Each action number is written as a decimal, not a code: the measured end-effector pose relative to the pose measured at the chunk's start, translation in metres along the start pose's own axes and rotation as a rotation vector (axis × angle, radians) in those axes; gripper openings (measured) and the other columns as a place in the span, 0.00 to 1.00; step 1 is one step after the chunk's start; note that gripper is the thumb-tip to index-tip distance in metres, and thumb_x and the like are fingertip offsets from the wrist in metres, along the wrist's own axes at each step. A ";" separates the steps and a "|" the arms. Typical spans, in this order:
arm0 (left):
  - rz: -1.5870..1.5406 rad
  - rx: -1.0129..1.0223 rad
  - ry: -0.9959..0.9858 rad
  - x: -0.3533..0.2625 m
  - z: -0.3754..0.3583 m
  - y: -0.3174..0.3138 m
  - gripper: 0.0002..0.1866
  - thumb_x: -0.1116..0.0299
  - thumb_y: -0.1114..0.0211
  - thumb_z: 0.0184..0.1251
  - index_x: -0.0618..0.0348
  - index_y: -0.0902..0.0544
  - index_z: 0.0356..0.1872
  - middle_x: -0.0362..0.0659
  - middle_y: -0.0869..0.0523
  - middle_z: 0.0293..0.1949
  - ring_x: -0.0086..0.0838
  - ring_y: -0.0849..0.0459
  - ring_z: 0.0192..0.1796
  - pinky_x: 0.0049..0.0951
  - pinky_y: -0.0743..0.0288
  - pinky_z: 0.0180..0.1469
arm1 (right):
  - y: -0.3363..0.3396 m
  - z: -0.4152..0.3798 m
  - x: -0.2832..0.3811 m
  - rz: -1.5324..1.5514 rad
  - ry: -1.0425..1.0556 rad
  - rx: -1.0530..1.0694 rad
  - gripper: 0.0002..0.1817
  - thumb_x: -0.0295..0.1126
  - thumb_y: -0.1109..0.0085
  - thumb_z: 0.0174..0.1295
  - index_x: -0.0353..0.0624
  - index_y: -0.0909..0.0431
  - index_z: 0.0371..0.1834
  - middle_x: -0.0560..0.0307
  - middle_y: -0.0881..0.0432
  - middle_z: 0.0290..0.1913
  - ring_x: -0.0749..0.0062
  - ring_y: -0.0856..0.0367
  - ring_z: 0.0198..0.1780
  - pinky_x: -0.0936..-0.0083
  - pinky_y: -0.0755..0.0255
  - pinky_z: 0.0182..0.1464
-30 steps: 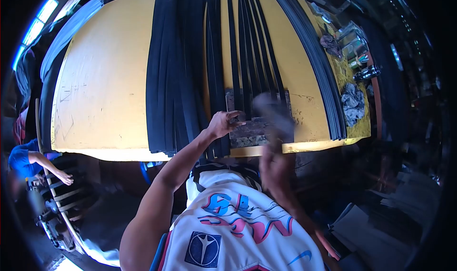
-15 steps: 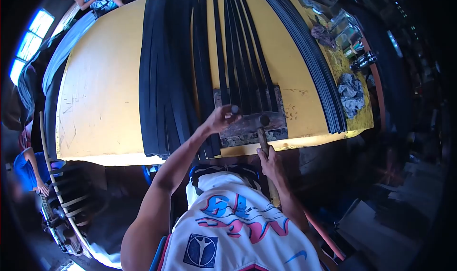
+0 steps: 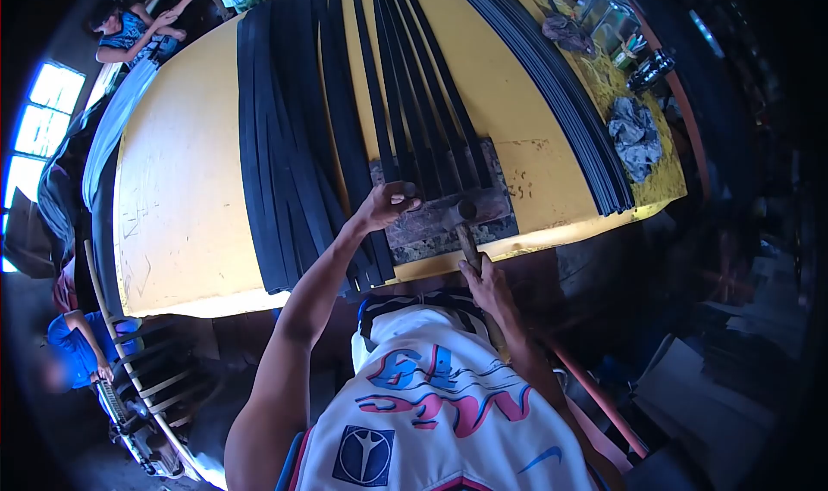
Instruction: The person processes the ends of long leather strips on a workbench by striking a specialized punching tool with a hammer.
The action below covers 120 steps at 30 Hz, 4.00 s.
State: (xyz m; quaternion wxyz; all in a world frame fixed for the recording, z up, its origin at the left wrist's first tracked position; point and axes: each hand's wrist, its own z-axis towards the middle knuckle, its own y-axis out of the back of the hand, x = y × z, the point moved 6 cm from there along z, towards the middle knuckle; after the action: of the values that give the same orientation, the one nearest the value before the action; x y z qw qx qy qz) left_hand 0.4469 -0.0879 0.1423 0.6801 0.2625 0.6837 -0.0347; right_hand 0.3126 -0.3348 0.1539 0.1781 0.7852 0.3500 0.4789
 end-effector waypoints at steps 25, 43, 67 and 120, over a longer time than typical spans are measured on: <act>-0.036 -0.070 -0.013 -0.001 -0.014 -0.004 0.11 0.65 0.31 0.67 0.58 0.15 0.46 0.41 0.10 0.41 0.28 0.12 0.49 0.37 0.24 0.65 | -0.002 -0.008 0.007 0.013 -0.062 0.033 0.30 0.60 0.52 0.70 0.37 0.29 0.43 0.28 0.19 0.32 0.28 0.19 0.39 0.43 0.26 0.38; 0.222 -0.173 -0.025 -0.011 -0.037 -0.001 0.20 0.71 0.32 0.59 0.55 0.16 0.54 0.50 0.11 0.47 0.43 0.11 0.48 0.36 0.17 0.51 | -0.007 -0.020 0.097 -0.150 0.257 -0.178 0.26 0.50 0.50 0.73 0.33 0.25 0.32 0.44 0.26 0.23 0.60 0.23 0.24 0.59 0.30 0.29; 0.011 -0.095 -0.007 0.010 0.035 -0.021 0.17 0.56 0.32 0.69 0.60 0.16 0.47 0.44 0.11 0.42 0.35 0.13 0.52 0.35 0.21 0.56 | 0.029 0.008 -0.020 0.047 -0.041 -0.006 0.36 0.63 0.50 0.67 0.30 0.27 0.41 0.38 0.20 0.22 0.46 0.14 0.28 0.55 0.23 0.34; -0.098 -0.169 -0.042 -0.003 0.056 -0.041 0.15 0.60 0.34 0.71 0.64 0.19 0.43 0.46 0.11 0.38 0.29 0.12 0.46 0.30 0.21 0.49 | 0.037 0.028 -0.042 0.068 -0.125 -0.002 0.31 0.59 0.50 0.69 0.34 0.27 0.40 0.26 0.19 0.30 0.28 0.19 0.39 0.45 0.25 0.36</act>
State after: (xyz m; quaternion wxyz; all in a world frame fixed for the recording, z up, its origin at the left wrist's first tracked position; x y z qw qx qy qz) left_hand 0.4809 -0.1463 0.1283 0.7114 0.1696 0.6819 -0.0155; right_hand 0.3387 -0.3895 0.1371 0.1840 0.8247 0.3110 0.4351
